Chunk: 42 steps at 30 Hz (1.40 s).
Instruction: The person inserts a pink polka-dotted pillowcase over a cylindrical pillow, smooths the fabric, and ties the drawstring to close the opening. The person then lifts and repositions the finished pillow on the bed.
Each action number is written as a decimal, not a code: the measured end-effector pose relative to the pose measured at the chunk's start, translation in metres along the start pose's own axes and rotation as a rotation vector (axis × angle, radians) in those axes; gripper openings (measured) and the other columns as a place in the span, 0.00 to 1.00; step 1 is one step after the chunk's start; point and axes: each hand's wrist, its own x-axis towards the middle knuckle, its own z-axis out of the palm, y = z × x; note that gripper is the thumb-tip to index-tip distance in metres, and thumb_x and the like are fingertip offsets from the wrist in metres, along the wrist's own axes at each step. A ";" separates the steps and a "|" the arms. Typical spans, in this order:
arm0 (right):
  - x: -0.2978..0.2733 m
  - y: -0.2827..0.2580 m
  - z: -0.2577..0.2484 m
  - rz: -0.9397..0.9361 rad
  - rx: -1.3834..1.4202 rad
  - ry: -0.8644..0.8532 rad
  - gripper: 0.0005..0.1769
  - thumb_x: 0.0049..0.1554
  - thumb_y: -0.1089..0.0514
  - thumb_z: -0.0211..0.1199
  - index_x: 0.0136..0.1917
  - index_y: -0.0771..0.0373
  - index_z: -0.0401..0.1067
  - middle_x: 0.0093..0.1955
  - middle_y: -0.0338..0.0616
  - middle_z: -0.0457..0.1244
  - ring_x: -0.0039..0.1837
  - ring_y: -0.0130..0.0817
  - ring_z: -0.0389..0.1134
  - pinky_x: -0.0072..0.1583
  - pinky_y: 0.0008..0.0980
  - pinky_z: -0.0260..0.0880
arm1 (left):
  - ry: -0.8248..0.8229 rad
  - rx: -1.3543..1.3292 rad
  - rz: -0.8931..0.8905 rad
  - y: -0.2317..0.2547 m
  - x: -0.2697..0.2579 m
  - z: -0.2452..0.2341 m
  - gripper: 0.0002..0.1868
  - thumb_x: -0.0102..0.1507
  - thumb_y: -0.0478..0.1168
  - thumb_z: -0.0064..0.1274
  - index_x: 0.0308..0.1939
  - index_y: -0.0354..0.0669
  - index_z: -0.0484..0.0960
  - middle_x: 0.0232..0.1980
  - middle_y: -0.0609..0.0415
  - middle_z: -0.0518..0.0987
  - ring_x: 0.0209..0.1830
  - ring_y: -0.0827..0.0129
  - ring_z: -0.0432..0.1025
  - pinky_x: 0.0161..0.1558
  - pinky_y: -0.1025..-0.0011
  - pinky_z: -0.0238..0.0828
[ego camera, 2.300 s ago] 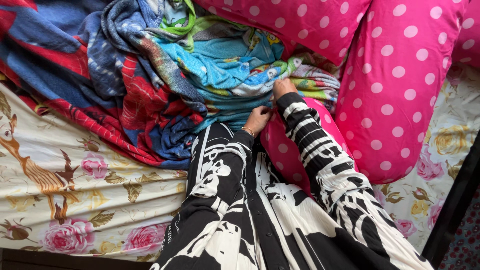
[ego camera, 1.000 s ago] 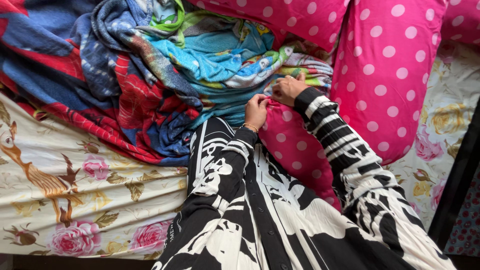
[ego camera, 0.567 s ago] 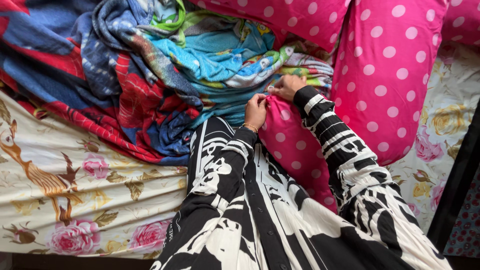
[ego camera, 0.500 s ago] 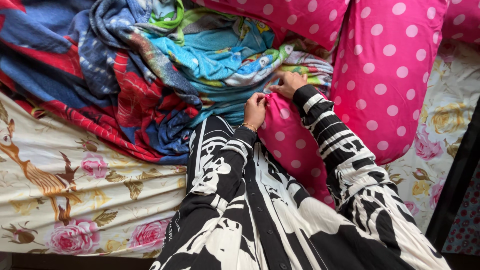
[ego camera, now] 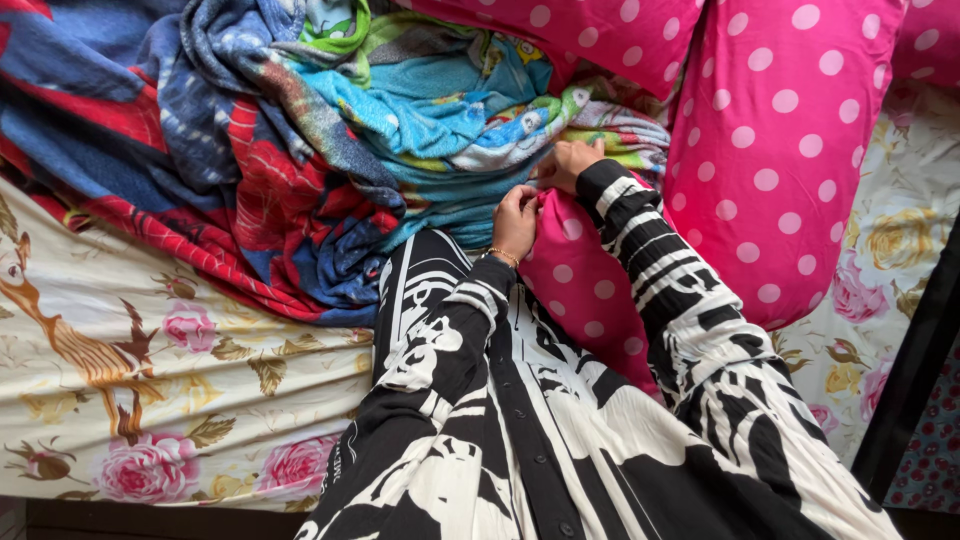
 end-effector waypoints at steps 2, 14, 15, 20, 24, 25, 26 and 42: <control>-0.008 -0.001 -0.003 -0.112 0.033 0.080 0.10 0.49 0.45 0.72 0.43 0.47 0.84 0.44 0.37 0.73 0.50 0.42 0.73 0.56 0.55 0.66 | -0.003 0.024 -0.024 0.002 0.003 -0.001 0.04 0.65 0.32 0.53 0.43 0.34 0.79 0.39 0.46 0.84 0.36 0.61 0.81 0.41 0.66 0.76; -0.010 0.005 0.003 -0.151 -0.100 0.119 0.26 0.54 0.34 0.68 0.39 0.60 0.80 0.48 0.53 0.70 0.52 0.50 0.72 0.53 0.49 0.70 | 0.023 0.081 0.072 0.004 0.002 -0.006 0.03 0.65 0.32 0.55 0.42 0.35 0.81 0.42 0.44 0.84 0.41 0.54 0.80 0.43 0.63 0.75; -0.010 0.007 0.007 -0.148 -0.140 0.154 0.31 0.53 0.30 0.67 0.37 0.62 0.80 0.50 0.54 0.69 0.54 0.50 0.71 0.53 0.52 0.69 | 0.019 0.079 0.068 0.004 0.003 -0.004 0.04 0.65 0.32 0.54 0.42 0.35 0.81 0.42 0.44 0.83 0.41 0.54 0.80 0.44 0.63 0.75; -0.005 0.004 0.012 0.048 -0.090 -0.079 0.45 0.52 0.14 0.56 0.41 0.60 0.80 0.45 0.53 0.71 0.56 0.47 0.70 0.63 0.58 0.54 | 0.010 0.125 0.169 -0.002 0.007 -0.001 0.06 0.63 0.29 0.51 0.43 0.35 0.81 0.44 0.42 0.84 0.45 0.51 0.79 0.47 0.62 0.75; -0.017 -0.005 0.003 0.022 -0.064 0.010 0.43 0.48 0.14 0.60 0.41 0.56 0.81 0.43 0.46 0.71 0.54 0.43 0.72 0.62 0.53 0.52 | 0.020 0.049 0.054 -0.004 0.006 -0.001 0.06 0.64 0.30 0.51 0.44 0.35 0.80 0.41 0.44 0.84 0.41 0.57 0.81 0.45 0.65 0.77; -0.021 -0.009 0.001 -0.024 -0.090 0.085 0.39 0.47 0.17 0.61 0.40 0.54 0.82 0.42 0.44 0.71 0.53 0.42 0.71 0.60 0.55 0.51 | 0.016 0.017 -0.003 -0.004 0.005 -0.003 0.05 0.65 0.31 0.51 0.44 0.35 0.81 0.40 0.45 0.85 0.39 0.60 0.81 0.43 0.66 0.77; -0.026 -0.014 -0.002 -0.068 -0.116 0.161 0.35 0.47 0.20 0.63 0.39 0.52 0.82 0.42 0.41 0.71 0.53 0.41 0.71 0.59 0.57 0.49 | 0.010 -0.018 -0.058 -0.004 0.006 -0.003 0.05 0.66 0.32 0.51 0.44 0.35 0.81 0.39 0.46 0.86 0.38 0.62 0.82 0.42 0.67 0.77; -0.020 -0.018 -0.005 0.072 -0.183 -0.093 0.47 0.55 0.14 0.53 0.52 0.60 0.78 0.58 0.50 0.68 0.69 0.50 0.60 0.65 0.71 0.39 | 0.035 0.095 0.060 0.001 0.005 -0.003 0.06 0.65 0.32 0.52 0.44 0.36 0.83 0.40 0.44 0.85 0.40 0.56 0.82 0.43 0.64 0.77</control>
